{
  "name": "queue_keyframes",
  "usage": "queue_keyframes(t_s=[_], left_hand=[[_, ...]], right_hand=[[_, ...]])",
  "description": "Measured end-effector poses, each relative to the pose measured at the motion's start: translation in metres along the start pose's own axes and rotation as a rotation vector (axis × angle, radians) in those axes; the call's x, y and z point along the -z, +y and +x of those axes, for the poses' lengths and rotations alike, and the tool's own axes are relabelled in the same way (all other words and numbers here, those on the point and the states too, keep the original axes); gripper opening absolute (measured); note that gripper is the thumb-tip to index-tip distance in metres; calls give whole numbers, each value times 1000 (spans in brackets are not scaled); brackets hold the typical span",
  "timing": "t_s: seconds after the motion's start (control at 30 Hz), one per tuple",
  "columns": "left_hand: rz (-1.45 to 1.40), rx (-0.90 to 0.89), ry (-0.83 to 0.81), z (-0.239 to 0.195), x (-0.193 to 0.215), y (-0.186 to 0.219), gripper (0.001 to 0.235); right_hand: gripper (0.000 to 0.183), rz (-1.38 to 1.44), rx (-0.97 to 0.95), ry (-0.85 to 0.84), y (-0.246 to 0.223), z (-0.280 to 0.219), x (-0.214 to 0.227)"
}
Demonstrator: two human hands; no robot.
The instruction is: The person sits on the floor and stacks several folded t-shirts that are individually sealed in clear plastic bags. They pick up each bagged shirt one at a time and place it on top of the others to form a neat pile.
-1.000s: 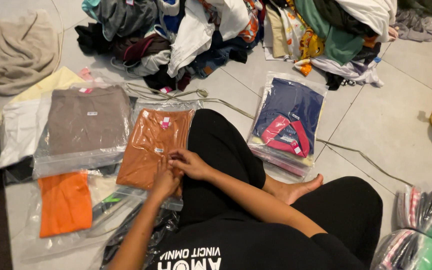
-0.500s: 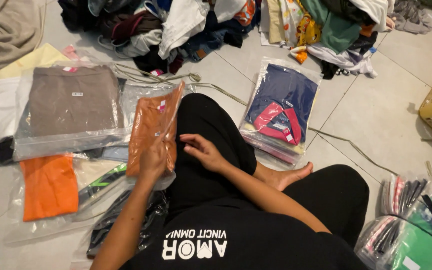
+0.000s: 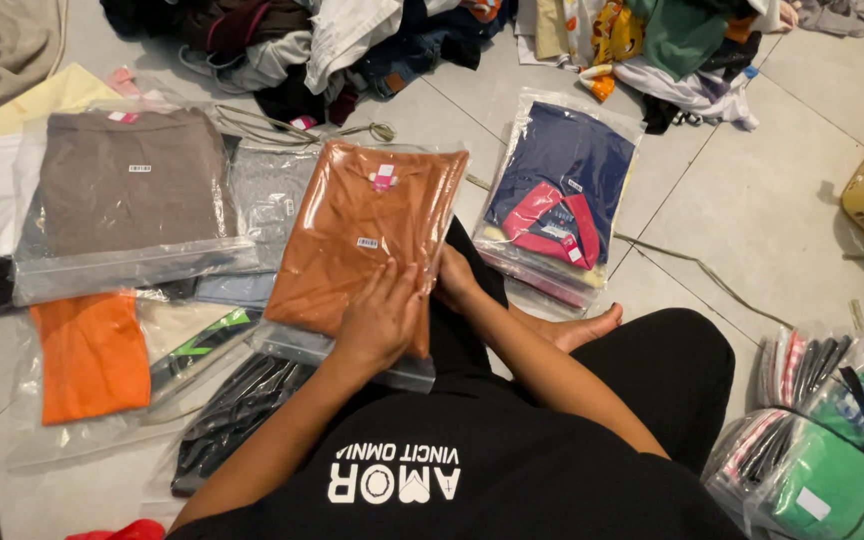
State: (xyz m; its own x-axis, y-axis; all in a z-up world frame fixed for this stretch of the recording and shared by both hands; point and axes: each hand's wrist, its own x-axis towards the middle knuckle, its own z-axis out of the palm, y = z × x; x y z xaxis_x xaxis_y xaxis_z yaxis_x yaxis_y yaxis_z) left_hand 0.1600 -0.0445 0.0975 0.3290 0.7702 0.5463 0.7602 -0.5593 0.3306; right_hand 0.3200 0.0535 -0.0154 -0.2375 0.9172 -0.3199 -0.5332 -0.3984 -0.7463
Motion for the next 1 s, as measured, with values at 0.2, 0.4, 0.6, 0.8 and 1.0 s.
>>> queue_keyframes(t_s=[0.2, 0.4, 0.6, 0.8, 1.0], left_hand=[[76, 20, 16, 15, -35, -40, 37], [-76, 263, -251, 34, -14, -41, 69], [7, 237, -237, 34, -14, -31, 70], [-222, 190, -204, 65, -15, -4, 71], [-551, 54, -140, 103, -50, 36, 72]], right_hand=[[51, 105, 0, 97, -5, 10, 18], [83, 64, -48, 27, -64, -56, -64], [31, -255, 129, 46, -59, -46, -58], [38, -495, 356, 63, -139, -105, -93], [41, -487, 497, 239, -169, -139, -17]])
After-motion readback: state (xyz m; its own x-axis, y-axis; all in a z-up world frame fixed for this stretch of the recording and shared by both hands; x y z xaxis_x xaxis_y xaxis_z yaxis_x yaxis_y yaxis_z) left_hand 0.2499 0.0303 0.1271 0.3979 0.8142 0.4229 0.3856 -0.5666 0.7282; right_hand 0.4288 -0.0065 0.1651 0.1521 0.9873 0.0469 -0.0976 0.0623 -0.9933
